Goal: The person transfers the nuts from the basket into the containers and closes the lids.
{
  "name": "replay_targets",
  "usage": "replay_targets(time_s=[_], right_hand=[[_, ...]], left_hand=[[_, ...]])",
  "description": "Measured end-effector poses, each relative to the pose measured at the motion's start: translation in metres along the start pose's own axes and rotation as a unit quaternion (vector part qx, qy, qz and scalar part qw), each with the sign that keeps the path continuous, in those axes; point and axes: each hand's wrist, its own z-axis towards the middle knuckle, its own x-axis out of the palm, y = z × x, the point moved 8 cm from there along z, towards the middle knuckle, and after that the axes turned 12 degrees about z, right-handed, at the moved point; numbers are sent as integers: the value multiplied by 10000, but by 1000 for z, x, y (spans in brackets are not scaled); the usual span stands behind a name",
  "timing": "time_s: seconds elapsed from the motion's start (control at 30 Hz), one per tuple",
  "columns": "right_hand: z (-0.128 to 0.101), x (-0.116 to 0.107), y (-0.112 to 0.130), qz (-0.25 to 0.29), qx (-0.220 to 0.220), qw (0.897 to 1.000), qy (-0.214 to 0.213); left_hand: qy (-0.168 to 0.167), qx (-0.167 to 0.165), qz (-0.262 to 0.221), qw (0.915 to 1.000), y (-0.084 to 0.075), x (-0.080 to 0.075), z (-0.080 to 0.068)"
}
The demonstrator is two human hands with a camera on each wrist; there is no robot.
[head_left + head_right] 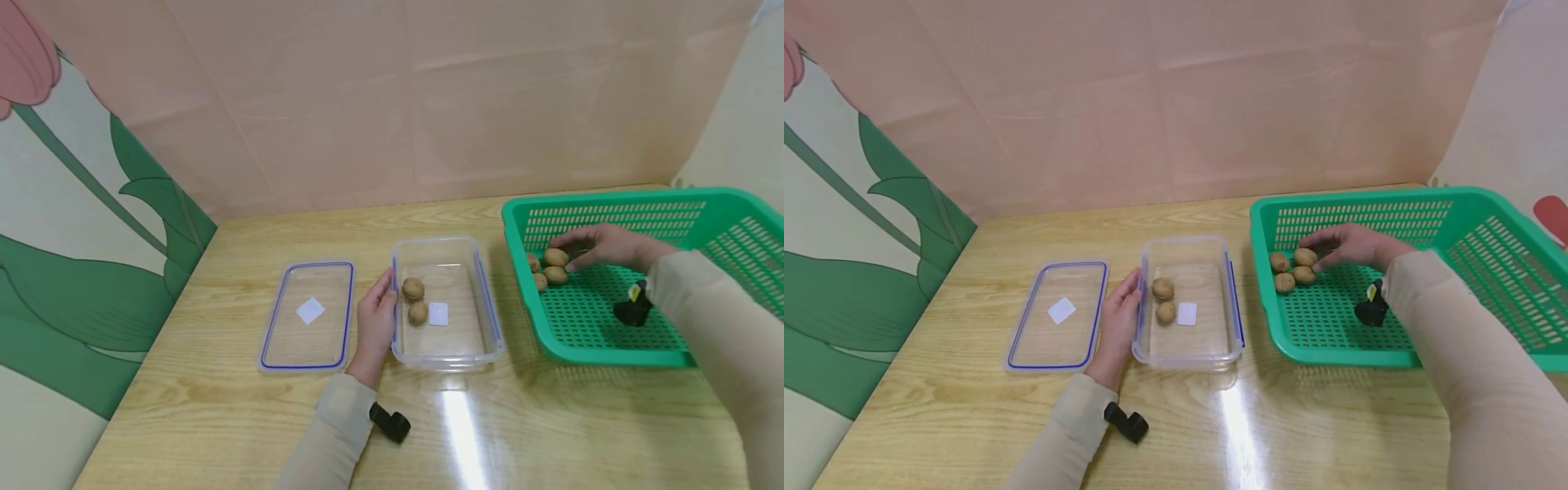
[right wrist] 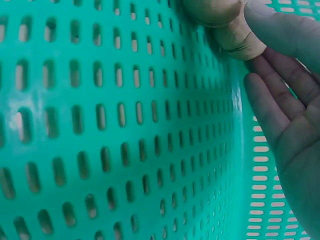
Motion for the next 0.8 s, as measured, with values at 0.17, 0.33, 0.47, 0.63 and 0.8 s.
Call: replay_targets(time_s=[0.17, 0.33, 0.47, 0.63, 0.8], right_hand=[[3, 5, 0, 118, -22, 9998, 134], [5, 10, -2, 169, 174, 9995, 208], [7, 13, -1, 73, 228, 9995, 182], [10, 16, 1, 129, 218, 9994, 240], [11, 14, 0, 184, 233, 9994, 192]], left_hand=[[23, -23, -38, 10000, -1, 0, 0], [63, -79, -36, 9999, 0, 0, -1], [64, -94, -8, 9999, -1, 0, -1], [35, -122, -12, 9999, 1, 0, -1], [9, -137, 6, 9999, 3, 1, 0]])
